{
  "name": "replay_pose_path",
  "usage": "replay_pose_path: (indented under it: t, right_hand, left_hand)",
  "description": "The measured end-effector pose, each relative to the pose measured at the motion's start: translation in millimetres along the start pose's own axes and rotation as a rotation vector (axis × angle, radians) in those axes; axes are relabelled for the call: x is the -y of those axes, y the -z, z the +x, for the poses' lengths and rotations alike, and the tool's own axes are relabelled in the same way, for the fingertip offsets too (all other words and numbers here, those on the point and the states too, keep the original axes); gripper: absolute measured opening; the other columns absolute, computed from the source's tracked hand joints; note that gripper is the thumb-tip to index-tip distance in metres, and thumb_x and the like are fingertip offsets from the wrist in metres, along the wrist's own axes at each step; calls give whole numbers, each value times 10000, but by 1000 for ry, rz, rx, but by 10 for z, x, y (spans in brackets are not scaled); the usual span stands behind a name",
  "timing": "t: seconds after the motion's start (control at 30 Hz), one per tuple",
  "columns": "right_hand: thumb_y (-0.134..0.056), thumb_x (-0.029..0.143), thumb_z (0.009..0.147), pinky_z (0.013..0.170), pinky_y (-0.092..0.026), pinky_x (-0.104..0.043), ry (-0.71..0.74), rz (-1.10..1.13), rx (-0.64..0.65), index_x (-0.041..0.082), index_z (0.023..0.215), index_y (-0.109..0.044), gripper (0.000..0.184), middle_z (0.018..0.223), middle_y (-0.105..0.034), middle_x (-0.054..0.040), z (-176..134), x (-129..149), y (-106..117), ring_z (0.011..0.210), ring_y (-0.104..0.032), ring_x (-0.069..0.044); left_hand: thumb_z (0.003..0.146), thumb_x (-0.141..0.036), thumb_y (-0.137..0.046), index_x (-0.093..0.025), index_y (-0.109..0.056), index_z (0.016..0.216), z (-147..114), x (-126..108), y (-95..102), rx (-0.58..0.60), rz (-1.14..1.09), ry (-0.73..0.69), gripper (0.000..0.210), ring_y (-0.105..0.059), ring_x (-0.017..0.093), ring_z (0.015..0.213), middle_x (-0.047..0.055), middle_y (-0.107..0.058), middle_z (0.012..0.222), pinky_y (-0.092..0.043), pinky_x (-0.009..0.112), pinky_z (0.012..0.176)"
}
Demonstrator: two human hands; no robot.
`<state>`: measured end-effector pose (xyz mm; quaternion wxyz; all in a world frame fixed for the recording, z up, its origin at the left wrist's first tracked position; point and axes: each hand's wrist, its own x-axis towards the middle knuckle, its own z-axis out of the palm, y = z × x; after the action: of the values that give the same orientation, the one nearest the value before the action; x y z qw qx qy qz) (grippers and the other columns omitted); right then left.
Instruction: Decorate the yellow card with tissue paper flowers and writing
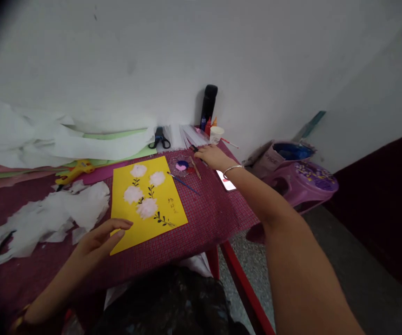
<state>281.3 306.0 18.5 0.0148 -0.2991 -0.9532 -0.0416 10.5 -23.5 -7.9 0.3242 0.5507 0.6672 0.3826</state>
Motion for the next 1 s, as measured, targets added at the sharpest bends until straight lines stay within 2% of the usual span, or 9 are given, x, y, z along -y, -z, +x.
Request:
replay_pose_path:
  t: [0.13, 0.2, 0.3, 0.43, 0.53, 0.67, 0.87, 1.0]
  right_hand:
    - [-434, 94, 941, 974, -266, -400, 5, -46, 31, 150, 1231, -609, 344, 1150, -667, -162, 80, 14, -119, 1126, -528, -253]
    - [-399, 144, 960, 977, -277, -418, -92, -62, 16, 140, 1256, -583, 349, 1192, -646, -178, 99, 103, -153, 1148, -524, -276]
    - [-368, 219, 967, 947, -336, -403, -249, -66, 13, 114, 1172, -612, 336, 1196, -641, -191, 102, 300, -181, 1128, -559, -285]
    - [-393, 277, 945, 850, -430, -354, -359, -47, 73, 123, 1102, -636, 327, 1116, -690, -179, 52, 529, -223, 1008, -647, -267]
    - [-450, 329, 914, 760, -479, -326, -442, -39, 138, 109, 1081, -646, 339, 1012, -723, -189, 7, 597, -254, 920, -692, -278]
    - [-523, 281, 860, 727, -512, -330, -466, -23, 208, 121, 1046, -673, 288, 964, -737, -196, -13, 604, -259, 925, -705, -312]
    - [-518, 253, 863, 786, -526, -377, -483, -3, 255, 101, 1040, -692, 291, 991, -728, -228, 22, 588, -226, 1010, -682, -347]
    - [-535, 261, 855, 774, -529, -344, -517, 19, 285, 95, 1053, -700, 306, 985, -733, -218, 47, 580, -214, 983, -696, -320]
  left_hand:
    - [822, -475, -527, -204, -672, 903, 15, 78, 72, -13, 27, 25, 318, -651, 263, 1031, 88, -717, 1032, -508, 424, 942]
    - [820, -492, -529, -208, -669, 915, 50, 84, 130, -20, 52, 46, 331, -647, 268, 1038, 88, -714, 1045, -495, 447, 962]
    - [815, -505, -533, -211, -665, 912, 147, 62, 193, -14, 79, 37, 337, -643, 275, 1047, 90, -710, 1062, -485, 461, 969]
    - [816, -486, -536, -211, -665, 904, 285, 8, 193, 11, 88, -34, 317, -655, 260, 1011, 86, -718, 1027, -507, 432, 931]
    - [817, -467, -538, -208, -669, 893, 345, -21, 165, 28, 85, -84, 299, -663, 242, 974, 81, -723, 994, -521, 404, 908]
    - [818, -466, -543, -213, -677, 881, 368, -6, 148, 29, 96, -103, 294, -673, 238, 936, 78, -731, 971, -536, 391, 885]
    - [828, -468, -539, -224, -681, 864, 374, 96, 137, 44, 128, -110, 284, -681, 229, 898, 64, -744, 944, -542, 368, 862]
    - [847, -443, -508, -213, -666, 844, 476, -5, 99, 83, 198, -192, 279, -672, 215, 846, 57, -734, 886, -531, 345, 814]
